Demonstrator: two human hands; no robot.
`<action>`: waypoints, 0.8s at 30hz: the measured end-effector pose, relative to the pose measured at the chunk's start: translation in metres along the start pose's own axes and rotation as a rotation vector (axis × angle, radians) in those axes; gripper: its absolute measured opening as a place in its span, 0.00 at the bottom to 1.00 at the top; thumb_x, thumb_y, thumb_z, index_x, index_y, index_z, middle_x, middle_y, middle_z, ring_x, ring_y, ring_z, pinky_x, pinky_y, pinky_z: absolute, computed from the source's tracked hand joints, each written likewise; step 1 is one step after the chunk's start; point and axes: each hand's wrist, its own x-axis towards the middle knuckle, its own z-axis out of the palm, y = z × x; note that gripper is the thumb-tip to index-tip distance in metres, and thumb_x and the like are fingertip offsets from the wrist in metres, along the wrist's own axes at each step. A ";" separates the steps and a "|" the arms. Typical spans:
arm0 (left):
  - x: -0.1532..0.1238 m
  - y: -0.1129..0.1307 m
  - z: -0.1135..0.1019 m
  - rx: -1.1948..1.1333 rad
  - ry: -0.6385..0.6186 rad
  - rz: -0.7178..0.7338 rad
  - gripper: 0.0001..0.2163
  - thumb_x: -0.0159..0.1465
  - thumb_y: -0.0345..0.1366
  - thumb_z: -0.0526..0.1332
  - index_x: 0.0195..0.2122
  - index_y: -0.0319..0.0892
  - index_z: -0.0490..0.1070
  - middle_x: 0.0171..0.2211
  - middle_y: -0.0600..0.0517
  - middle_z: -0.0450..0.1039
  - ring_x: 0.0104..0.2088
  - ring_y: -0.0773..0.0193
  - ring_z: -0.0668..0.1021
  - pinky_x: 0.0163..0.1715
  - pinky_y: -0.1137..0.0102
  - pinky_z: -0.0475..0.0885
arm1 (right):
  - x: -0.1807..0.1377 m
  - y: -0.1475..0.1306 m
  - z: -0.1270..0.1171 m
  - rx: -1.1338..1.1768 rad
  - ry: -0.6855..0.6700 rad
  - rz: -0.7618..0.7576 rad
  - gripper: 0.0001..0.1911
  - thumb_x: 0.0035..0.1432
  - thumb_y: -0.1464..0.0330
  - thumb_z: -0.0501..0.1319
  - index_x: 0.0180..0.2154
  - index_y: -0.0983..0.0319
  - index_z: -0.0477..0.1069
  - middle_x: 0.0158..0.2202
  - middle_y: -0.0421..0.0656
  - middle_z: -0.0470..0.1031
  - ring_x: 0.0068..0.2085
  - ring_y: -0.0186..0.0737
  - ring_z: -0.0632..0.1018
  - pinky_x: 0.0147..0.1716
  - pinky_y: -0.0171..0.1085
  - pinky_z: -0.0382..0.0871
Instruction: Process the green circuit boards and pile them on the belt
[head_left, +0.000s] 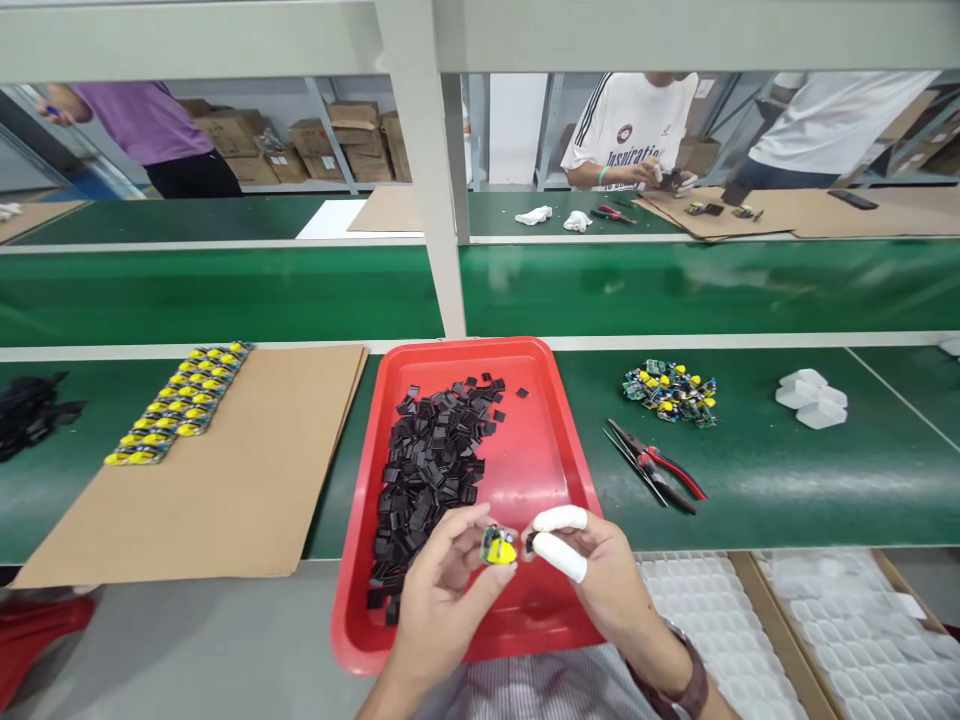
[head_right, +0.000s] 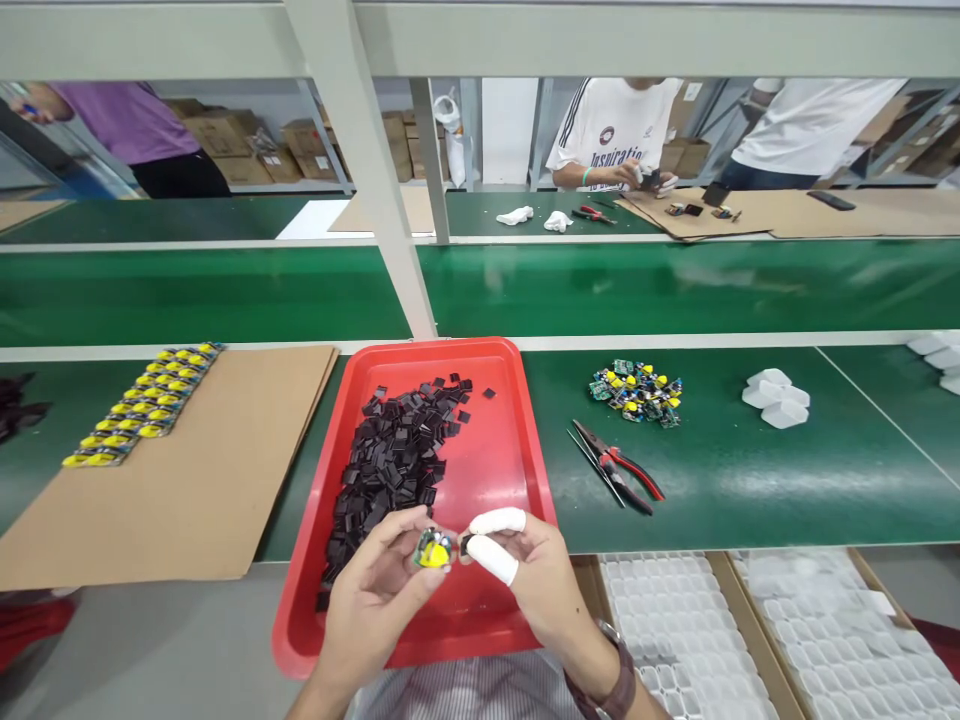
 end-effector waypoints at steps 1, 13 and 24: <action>0.000 0.001 -0.002 -0.075 0.014 -0.077 0.18 0.65 0.36 0.69 0.56 0.47 0.75 0.50 0.44 0.77 0.46 0.53 0.83 0.48 0.58 0.81 | -0.001 -0.002 0.000 -0.015 0.014 -0.014 0.12 0.52 0.61 0.77 0.36 0.60 0.82 0.35 0.44 0.85 0.34 0.43 0.86 0.40 0.39 0.83; 0.003 0.005 0.004 -0.422 -0.029 -0.275 0.13 0.67 0.37 0.67 0.53 0.46 0.76 0.40 0.48 0.79 0.33 0.64 0.80 0.36 0.69 0.78 | -0.003 -0.016 0.023 -0.022 -0.058 -0.087 0.04 0.60 0.67 0.71 0.39 0.57 0.80 0.40 0.43 0.85 0.40 0.41 0.85 0.45 0.39 0.82; 0.005 0.009 0.005 -0.438 -0.070 -0.346 0.12 0.67 0.36 0.68 0.50 0.41 0.80 0.46 0.44 0.80 0.36 0.66 0.80 0.40 0.72 0.79 | -0.008 -0.015 0.024 -0.267 0.051 -0.286 0.05 0.58 0.73 0.69 0.36 0.57 0.80 0.35 0.41 0.83 0.35 0.38 0.84 0.39 0.34 0.81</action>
